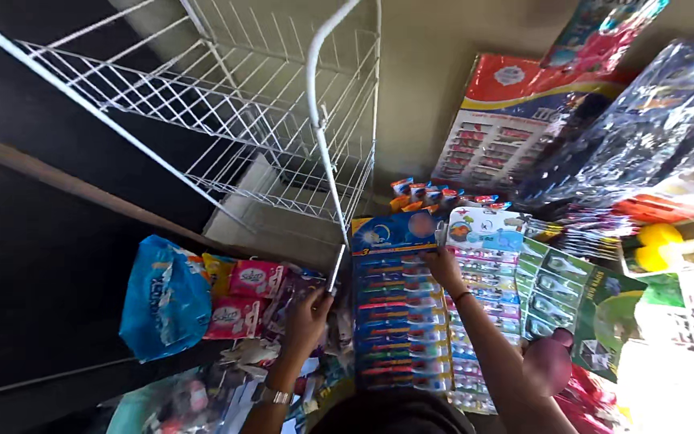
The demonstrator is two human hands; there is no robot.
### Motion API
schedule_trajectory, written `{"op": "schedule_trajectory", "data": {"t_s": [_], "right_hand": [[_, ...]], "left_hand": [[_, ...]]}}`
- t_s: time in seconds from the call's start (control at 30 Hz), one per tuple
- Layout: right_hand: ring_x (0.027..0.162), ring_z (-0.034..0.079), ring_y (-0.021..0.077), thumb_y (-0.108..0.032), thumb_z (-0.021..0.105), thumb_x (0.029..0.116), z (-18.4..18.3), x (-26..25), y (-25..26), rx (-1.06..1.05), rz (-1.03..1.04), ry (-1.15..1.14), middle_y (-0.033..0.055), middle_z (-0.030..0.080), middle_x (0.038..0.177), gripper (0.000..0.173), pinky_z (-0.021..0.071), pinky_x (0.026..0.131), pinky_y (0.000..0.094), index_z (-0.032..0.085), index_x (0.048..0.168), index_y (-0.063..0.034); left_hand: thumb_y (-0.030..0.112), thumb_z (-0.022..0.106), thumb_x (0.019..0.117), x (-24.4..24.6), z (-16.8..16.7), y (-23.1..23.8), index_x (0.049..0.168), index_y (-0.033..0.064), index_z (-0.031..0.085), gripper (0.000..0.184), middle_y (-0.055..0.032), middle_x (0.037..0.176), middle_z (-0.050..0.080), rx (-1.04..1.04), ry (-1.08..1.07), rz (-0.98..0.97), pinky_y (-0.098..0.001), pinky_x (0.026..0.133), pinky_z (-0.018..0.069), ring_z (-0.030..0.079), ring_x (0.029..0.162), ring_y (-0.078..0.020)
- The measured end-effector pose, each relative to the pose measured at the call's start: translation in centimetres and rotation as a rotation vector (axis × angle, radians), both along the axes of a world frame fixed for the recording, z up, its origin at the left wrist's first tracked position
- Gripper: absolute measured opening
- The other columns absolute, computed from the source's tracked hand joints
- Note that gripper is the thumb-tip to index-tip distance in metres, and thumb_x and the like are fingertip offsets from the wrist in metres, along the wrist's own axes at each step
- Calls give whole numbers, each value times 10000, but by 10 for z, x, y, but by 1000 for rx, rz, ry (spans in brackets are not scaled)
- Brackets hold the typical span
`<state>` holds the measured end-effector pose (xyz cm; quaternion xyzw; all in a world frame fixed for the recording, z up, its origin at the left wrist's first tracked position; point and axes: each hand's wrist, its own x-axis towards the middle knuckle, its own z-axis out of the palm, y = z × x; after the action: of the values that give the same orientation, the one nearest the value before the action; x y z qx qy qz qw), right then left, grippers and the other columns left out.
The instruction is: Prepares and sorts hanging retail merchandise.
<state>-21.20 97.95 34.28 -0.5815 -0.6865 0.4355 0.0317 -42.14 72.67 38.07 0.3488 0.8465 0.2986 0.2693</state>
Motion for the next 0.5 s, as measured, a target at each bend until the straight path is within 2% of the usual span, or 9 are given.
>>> {"op": "schedule_trajectory", "data": {"t_s": [0.07, 0.13, 0.2, 0.23, 0.33, 0.5], "right_hand": [[1098, 656, 340, -302, 610, 1041, 7, 12, -4, 0, -19, 177, 264, 667, 1189, 477, 507, 993, 492, 585, 1323, 82], [1045, 692, 234, -226, 562, 1065, 23, 32, -16, 47, -31, 317, 218, 689, 1171, 385, 555, 947, 401, 598, 1306, 72], [1057, 686, 174, -161, 524, 1070, 40, 60, -30, 92, -67, 424, 203, 677, 1211, 385, 563, 940, 350, 544, 1362, 90], [1039, 684, 148, -137, 503, 1069, 47, 75, -37, 113, -109, 465, 195, 668, 1213, 407, 573, 916, 329, 497, 1398, 103], [944, 671, 65, -132, 435, 1083, 69, 122, -55, 162, -309, 519, 121, 644, 1155, 421, 589, 833, 274, 410, 1438, 93], [885, 668, -4, -136, 365, 1107, 71, 160, -68, 218, -581, 603, 20, 642, 1053, 334, 580, 807, 204, 451, 1367, 55]], "left_hand": [[174, 616, 1017, 3, 0, 8, 1257, -73, 665, 348, -319, 1186, 664, -31, 82, -6, -596, 1008, 471, 647, 1111, -460], [187, 590, 1031, 4, 4, 20, 1260, -77, 659, 357, -327, 1233, 639, -123, 76, -29, -612, 1054, 432, 604, 1192, -478], [197, 591, 1026, 6, 7, 36, 1243, -80, 657, 358, -316, 1250, 632, -225, 40, -86, -605, 1064, 428, 591, 1219, -465], [198, 602, 1017, 7, 4, 44, 1213, -89, 659, 353, -319, 1214, 640, -258, 11, -126, -602, 1046, 444, 603, 1189, -466], [199, 591, 1021, 18, 3, 64, 1203, -117, 642, 368, -330, 1219, 628, -345, -64, -250, -585, 1050, 446, 597, 1195, -463], [180, 596, 997, 43, 11, 95, 1164, -135, 621, 358, -314, 1259, 601, -520, -30, -343, -560, 1010, 478, 596, 1213, -428]]}}
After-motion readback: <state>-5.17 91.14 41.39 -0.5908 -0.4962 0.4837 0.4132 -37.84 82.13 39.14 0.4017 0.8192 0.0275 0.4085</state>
